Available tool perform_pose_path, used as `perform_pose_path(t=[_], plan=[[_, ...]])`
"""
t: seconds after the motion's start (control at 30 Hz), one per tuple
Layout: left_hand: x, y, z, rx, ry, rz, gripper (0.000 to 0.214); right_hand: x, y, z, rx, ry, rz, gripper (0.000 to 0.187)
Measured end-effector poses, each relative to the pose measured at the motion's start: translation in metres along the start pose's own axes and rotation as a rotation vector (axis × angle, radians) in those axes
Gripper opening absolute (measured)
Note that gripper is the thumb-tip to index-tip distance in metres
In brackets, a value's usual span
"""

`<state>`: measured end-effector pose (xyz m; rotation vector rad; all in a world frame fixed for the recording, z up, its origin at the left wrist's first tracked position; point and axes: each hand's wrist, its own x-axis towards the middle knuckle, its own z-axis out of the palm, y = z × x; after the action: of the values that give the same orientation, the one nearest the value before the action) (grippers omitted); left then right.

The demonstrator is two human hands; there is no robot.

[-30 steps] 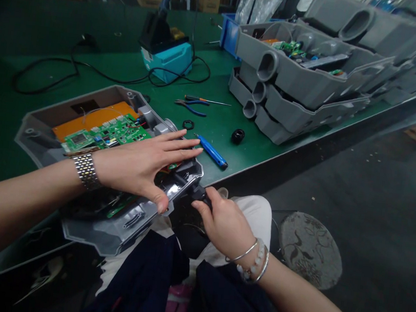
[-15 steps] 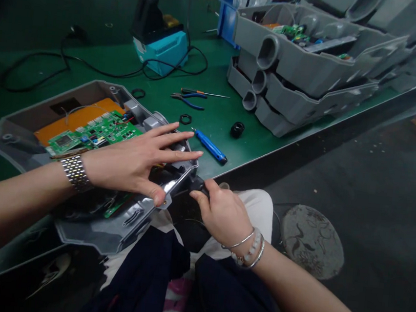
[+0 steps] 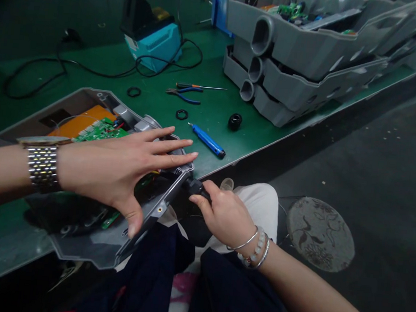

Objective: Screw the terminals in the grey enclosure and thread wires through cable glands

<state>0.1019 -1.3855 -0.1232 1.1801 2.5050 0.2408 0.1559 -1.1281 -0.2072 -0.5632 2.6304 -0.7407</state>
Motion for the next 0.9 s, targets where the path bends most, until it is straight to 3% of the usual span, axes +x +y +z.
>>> perform_pose_path(t=[0.2,0.4,0.73,0.9], plan=[[-0.003,-0.003,0.011,-0.049,0.091,-0.007,0.141,-0.002,-0.001,0.003,-0.03,-0.006,-0.007,0.03],[-0.006,-0.012,0.021,-0.14,0.109,0.009,0.14,0.0,-0.003,-0.011,-0.131,-0.055,-0.018,0.031],[-0.01,-0.019,0.045,-0.233,0.303,0.056,0.138,0.002,-0.006,-0.007,-0.115,-0.055,-0.133,0.009],[-0.011,-0.018,0.047,-0.27,0.354,0.058,0.135,0.006,-0.007,-0.016,-0.129,-0.123,-0.142,0.012]])
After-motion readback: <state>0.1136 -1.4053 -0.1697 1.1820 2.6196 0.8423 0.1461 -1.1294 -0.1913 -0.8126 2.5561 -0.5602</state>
